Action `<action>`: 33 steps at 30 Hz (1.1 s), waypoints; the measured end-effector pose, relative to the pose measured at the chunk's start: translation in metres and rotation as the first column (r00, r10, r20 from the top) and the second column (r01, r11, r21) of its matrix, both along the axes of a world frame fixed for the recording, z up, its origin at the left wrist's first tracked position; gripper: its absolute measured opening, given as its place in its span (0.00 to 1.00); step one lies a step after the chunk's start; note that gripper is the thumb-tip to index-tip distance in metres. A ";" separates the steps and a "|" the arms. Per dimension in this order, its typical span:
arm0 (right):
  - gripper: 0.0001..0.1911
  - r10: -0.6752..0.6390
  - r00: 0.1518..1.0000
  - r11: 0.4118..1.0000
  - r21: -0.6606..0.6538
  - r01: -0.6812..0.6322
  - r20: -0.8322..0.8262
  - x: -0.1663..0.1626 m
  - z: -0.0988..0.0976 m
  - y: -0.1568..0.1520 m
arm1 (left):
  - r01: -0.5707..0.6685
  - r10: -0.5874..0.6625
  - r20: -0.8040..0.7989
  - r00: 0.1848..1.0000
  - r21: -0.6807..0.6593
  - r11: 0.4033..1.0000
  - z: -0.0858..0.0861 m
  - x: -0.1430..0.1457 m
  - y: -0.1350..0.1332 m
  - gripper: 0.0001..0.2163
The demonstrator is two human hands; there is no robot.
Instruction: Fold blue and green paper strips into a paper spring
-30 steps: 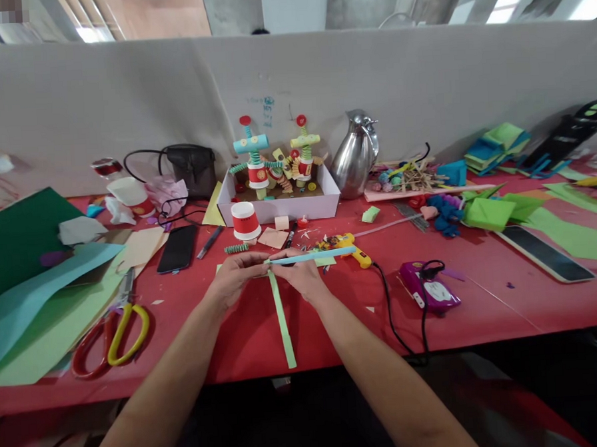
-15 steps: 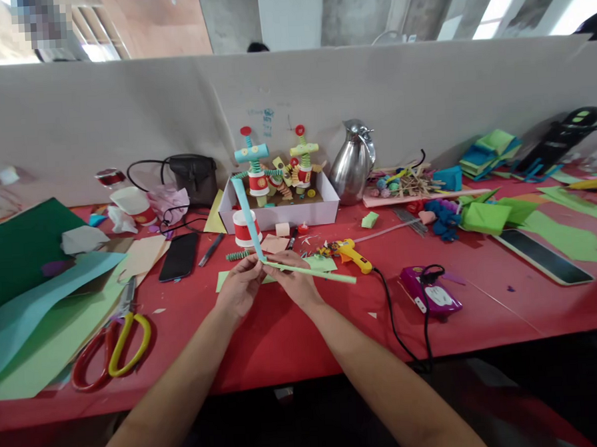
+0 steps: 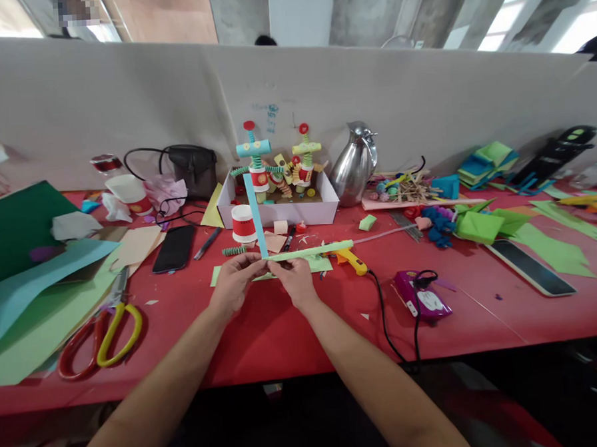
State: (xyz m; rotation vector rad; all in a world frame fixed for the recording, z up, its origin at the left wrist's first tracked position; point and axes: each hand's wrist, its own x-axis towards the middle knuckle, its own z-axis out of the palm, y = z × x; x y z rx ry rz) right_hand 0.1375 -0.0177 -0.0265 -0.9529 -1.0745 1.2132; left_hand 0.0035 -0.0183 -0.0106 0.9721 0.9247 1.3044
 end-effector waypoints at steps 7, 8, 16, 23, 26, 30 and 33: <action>0.08 -0.018 0.999 0.999 0.030 0.016 0.046 0.003 -0.004 0.000 | 0.068 -0.068 -0.025 0.997 -0.005 0.998 0.002 -0.004 0.003 0.10; 0.08 -0.021 0.998 0.999 0.031 0.019 0.066 0.003 -0.005 0.000 | 0.076 -0.076 -0.009 0.997 -0.008 0.997 0.002 -0.004 0.003 0.10; 0.09 -0.007 0.997 1.000 -0.007 0.007 0.074 0.005 -0.009 0.004 | 0.098 -0.099 -0.034 0.995 -0.014 0.995 -0.002 -0.007 0.005 0.09; 0.08 0.061 0.997 0.998 -0.015 -0.060 0.048 0.006 -0.011 0.005 | 0.116 -0.120 -0.040 0.992 -0.077 0.990 -0.002 -0.016 0.009 0.09; 0.08 0.084 0.996 0.996 -0.040 -0.085 -0.022 0.005 -0.010 0.004 | 0.126 -0.129 -0.026 0.991 -0.088 0.988 -0.003 -0.017 0.010 0.10; 0.08 0.142 0.980 0.987 -0.055 -0.150 -0.140 0.004 -0.007 0.003 | 0.123 -0.125 -0.017 0.992 -0.108 0.987 -0.004 -0.017 0.011 0.11; 0.08 0.123 0.981 0.990 -0.054 -0.133 -0.147 0.004 -0.007 0.004 | 0.140 -0.141 -0.001 0.990 -0.122 0.983 -0.004 -0.018 0.011 0.10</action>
